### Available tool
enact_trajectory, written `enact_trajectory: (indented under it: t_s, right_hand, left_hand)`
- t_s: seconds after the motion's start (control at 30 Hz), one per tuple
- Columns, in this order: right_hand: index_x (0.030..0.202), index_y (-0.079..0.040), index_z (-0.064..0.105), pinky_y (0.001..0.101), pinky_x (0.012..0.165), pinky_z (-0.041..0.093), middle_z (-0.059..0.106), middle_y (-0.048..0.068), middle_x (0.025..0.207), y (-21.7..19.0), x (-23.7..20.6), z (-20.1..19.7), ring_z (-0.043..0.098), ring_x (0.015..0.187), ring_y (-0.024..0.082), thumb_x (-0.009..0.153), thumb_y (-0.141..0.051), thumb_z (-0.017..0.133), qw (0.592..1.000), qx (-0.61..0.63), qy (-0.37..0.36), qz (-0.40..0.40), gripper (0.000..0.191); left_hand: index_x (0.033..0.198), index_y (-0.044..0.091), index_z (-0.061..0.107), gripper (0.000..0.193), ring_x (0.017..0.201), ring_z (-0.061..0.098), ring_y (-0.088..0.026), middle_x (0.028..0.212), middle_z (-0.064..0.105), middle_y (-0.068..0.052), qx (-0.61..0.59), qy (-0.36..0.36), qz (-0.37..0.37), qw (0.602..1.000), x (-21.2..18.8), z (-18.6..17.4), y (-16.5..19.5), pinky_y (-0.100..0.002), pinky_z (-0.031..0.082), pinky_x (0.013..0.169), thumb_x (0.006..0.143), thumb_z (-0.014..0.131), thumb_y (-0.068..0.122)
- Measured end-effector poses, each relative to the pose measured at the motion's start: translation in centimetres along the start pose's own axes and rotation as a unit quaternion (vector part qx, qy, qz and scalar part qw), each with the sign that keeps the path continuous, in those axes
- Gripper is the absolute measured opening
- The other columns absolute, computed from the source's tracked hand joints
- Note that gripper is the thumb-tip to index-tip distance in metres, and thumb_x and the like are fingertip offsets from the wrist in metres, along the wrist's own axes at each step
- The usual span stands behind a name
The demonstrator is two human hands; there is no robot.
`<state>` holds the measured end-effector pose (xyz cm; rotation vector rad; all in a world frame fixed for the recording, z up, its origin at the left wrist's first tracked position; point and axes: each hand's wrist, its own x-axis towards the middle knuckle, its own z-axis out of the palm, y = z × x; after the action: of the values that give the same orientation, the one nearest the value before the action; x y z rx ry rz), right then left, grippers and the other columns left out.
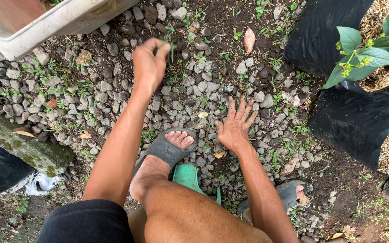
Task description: The person weeds a gravel path between potted plants, using a hand hoe to loosen soil and pulling weeds by hand. The removed weeds are placed into a rectangular container.
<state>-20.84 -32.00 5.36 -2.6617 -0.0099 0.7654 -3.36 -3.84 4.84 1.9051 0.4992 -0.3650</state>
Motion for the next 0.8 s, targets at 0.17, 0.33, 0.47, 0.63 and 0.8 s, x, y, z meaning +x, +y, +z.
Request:
enact_trajectory:
  t_s: [0.17,0.33,0.47,0.63,0.8]
  right_hand:
    - [0.162,-0.006,0.007,0.0733,0.115,-0.013,-0.006,0.034,0.165,-0.1,-0.1,0.0,-0.021,0.151,0.053,0.093,-0.039,0.063,1.0,-0.004,0.008,-0.001,0.094]
    - [0.161,-0.006,0.008,0.073,0.115,-0.012,-0.006,0.035,0.164,-0.2,0.0,-0.1,-0.021,0.15,0.054,0.092,-0.038,0.064,1.0,-0.002,0.009,0.0,0.095]
    - [0.162,-0.007,0.008,0.0728,0.115,-0.012,-0.007,0.034,0.164,-0.2,0.0,-0.2,-0.021,0.15,0.053,0.092,-0.038,0.064,1.0,-0.001,0.01,0.0,0.095]
    - [0.161,-0.005,0.008,0.0735,0.114,-0.012,-0.007,0.035,0.164,-0.2,0.0,-0.2,-0.021,0.15,0.055,0.092,-0.037,0.065,1.0,0.0,0.005,0.002,0.095]
    - [0.162,-0.005,0.009,0.0739,0.114,-0.012,-0.006,0.035,0.164,0.2,-0.1,0.0,-0.02,0.15,0.055,0.093,-0.038,0.065,1.0,0.01,0.003,0.008,0.095]
  left_hand:
    - [0.12,-0.002,0.068,0.045,0.088,0.064,-0.032,0.099,0.067,-0.02,0.239,0.033,0.267,0.933,-4.4,0.9,0.2,-0.045,0.056,0.076,0.081,0.079,0.016]
    - [0.109,-0.001,0.061,0.031,0.101,0.064,-0.036,0.104,0.064,-0.02,0.366,0.011,0.292,0.884,-3.7,3.3,-1.0,-0.045,0.056,0.089,0.08,0.068,-0.005]
    - [0.099,-0.002,0.056,0.022,0.098,0.065,-0.035,0.1,0.063,-0.021,0.411,-0.026,0.287,0.865,-2.7,4.0,-2.4,-0.044,0.056,0.088,0.079,0.062,-0.009]
    - [0.098,-0.004,0.055,0.023,0.088,0.064,-0.034,0.092,0.061,-0.023,0.462,-0.039,0.326,0.824,-2.2,4.5,-1.3,-0.042,0.057,0.08,0.076,0.061,-0.009]
    - [0.104,-0.001,0.056,0.019,0.084,0.059,-0.033,0.092,0.058,-0.019,0.417,0.099,0.346,0.835,-2.6,-2.6,4.1,-0.045,0.051,0.072,0.09,0.064,-0.009]
